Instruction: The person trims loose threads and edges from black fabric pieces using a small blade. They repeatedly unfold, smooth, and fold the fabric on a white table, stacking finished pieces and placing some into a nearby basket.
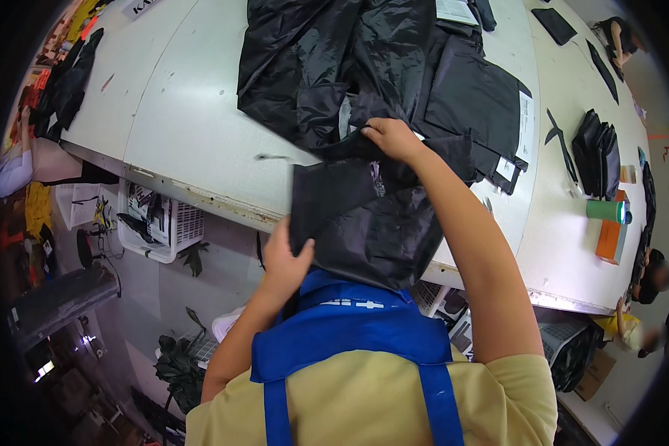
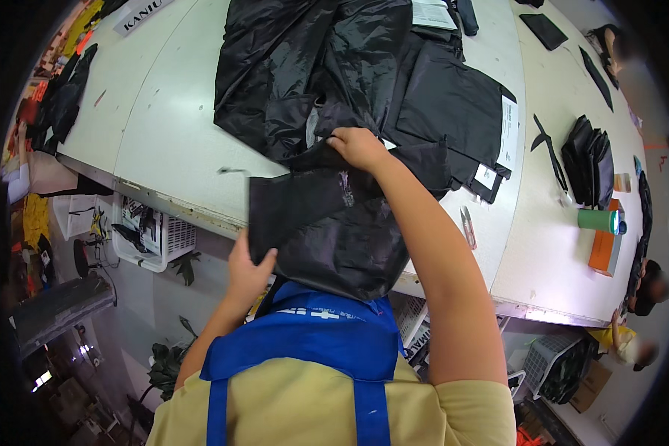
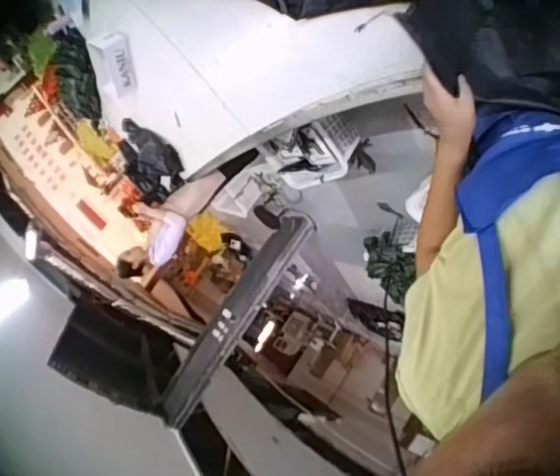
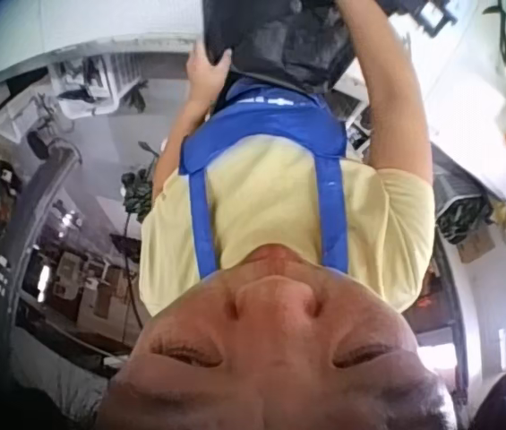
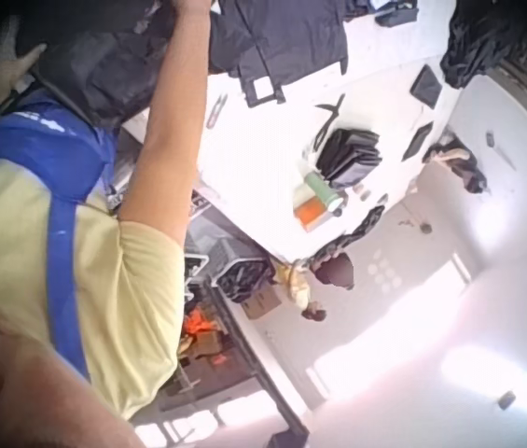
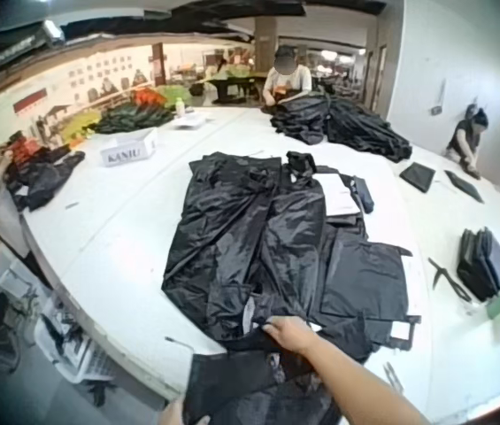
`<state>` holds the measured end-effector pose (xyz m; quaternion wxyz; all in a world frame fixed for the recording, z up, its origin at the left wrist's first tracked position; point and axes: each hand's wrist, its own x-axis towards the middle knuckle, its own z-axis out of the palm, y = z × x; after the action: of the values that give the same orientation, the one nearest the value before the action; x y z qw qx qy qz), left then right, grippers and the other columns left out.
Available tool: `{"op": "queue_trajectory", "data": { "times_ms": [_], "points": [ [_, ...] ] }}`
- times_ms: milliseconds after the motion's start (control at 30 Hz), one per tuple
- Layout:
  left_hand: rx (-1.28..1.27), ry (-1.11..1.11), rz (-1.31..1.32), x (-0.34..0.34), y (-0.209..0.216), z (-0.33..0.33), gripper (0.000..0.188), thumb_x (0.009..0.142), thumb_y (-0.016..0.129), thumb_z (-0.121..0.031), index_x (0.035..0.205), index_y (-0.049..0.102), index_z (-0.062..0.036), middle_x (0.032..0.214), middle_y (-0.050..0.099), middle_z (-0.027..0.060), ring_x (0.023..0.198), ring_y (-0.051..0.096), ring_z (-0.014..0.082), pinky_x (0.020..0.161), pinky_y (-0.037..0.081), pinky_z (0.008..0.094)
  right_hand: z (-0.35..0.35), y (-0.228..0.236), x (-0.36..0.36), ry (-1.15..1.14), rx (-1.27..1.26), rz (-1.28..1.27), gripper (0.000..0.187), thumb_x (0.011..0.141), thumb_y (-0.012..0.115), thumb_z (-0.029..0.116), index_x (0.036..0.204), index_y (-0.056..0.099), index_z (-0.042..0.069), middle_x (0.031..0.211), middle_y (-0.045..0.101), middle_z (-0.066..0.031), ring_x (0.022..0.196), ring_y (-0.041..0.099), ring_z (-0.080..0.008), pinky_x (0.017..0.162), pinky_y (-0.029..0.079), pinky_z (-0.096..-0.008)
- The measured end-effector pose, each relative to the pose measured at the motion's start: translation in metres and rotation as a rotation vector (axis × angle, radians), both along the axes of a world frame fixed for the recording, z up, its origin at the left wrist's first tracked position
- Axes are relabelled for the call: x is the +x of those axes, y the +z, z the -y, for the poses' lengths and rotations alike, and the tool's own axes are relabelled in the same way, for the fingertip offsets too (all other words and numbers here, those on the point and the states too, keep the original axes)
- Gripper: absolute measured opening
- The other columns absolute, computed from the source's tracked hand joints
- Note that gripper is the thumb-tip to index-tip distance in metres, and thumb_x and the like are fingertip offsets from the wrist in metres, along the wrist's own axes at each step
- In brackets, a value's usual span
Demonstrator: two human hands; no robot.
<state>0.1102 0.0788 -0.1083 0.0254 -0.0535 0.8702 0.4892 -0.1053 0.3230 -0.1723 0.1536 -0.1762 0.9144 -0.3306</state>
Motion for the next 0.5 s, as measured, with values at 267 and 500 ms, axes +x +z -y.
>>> {"op": "queue_trajectory", "data": {
  "times_ms": [267, 500],
  "points": [
    [0.002, -0.66, 0.064, -0.057, -0.055, -0.112, 0.051, 0.088, 0.059, -0.018, 0.132, 0.043, 0.0004, 0.115, 0.054, 0.0222, 0.107, 0.053, 0.0398, 0.093, 0.044, 0.0425, -0.015, 0.007, -0.013, -0.209, -0.694, 0.517, 0.029, 0.086, 0.064, 0.021, 0.109, 0.064, 0.003, 0.093, 0.066, -0.0088, 0.087, 0.062, -0.0162, 0.079, 0.048, -0.0288],
    [-0.337, -0.698, -0.348, -0.064, -0.071, -0.103, 0.051, 0.078, 0.069, -0.018, 0.125, 0.054, -0.0077, 0.133, 0.048, 0.0125, 0.125, 0.043, 0.0305, 0.104, 0.035, 0.0458, -0.102, -0.014, 0.157, -1.078, 0.049, -0.344, 0.057, 0.081, 0.07, 0.014, 0.128, 0.044, -0.006, 0.112, 0.059, -0.0195, 0.108, 0.056, -0.0313, 0.098, 0.041, -0.0413]
  ]
}}
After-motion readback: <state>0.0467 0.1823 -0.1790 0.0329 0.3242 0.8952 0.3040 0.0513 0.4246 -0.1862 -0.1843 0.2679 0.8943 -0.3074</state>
